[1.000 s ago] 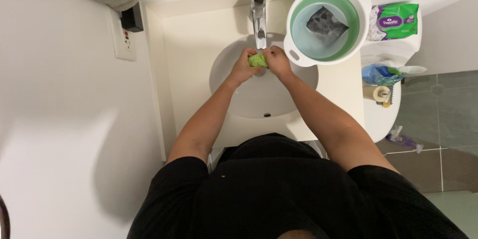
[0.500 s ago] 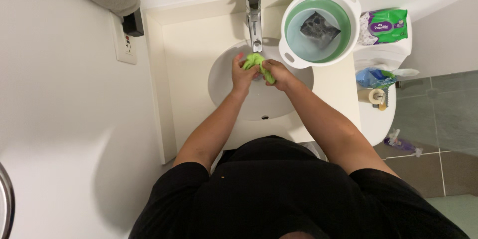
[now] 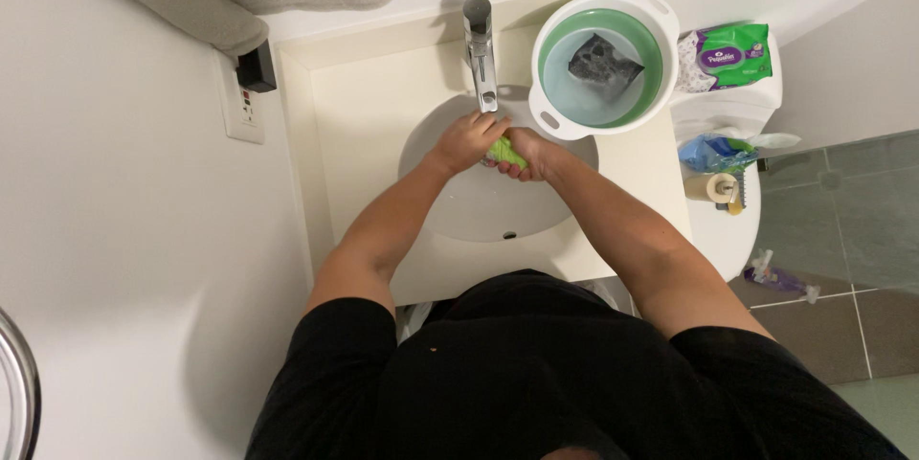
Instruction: The person wrings out a green cloth in a sink, then uses it to wipe down the surface and sides of a bathroom vanity and cabinet.
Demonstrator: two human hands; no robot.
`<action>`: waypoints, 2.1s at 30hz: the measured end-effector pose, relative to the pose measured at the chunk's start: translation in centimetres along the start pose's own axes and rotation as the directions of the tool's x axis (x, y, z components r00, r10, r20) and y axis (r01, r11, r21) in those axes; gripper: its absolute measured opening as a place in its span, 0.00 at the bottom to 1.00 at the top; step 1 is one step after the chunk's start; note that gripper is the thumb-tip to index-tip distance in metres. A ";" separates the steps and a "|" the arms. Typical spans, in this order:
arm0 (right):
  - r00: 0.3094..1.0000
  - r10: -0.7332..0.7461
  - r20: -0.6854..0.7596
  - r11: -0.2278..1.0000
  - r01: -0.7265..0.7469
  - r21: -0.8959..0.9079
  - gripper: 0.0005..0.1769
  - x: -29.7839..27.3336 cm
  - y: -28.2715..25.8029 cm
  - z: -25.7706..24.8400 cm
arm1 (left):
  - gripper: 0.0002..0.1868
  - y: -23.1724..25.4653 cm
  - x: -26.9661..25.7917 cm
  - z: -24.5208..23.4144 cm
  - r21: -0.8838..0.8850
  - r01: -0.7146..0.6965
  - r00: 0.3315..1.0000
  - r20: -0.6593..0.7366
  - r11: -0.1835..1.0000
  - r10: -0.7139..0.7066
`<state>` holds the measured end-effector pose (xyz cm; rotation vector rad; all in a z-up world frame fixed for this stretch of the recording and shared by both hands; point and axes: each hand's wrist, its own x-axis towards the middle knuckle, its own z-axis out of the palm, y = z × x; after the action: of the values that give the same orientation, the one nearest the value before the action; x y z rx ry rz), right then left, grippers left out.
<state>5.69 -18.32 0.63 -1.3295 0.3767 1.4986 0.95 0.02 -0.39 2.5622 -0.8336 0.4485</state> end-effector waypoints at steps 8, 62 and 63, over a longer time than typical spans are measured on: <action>0.615 -0.727 -0.306 0.622 0.401 -0.673 0.27 6.4 2.6 -1.0 | 0.06 1.2 0.5 0.6 0.069 0.364 0.926 0.078 0.929 -0.369; 0.846 -0.461 -0.267 0.800 0.527 0.287 0.11 6.4 -1.6 0.2 | 0.25 4.0 -7.4 -6.2 -0.208 0.902 0.430 0.354 0.378 -0.831; 0.839 -0.487 -0.243 0.806 0.539 0.245 0.11 6.1 -1.4 0.1 | 0.25 3.9 -7.5 -6.0 -0.209 0.901 0.432 0.355 0.380 -0.829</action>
<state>7.80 -14.81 -4.05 -1.1871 0.3047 0.8336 -8.27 3.58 2.80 2.2593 0.4689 -0.3001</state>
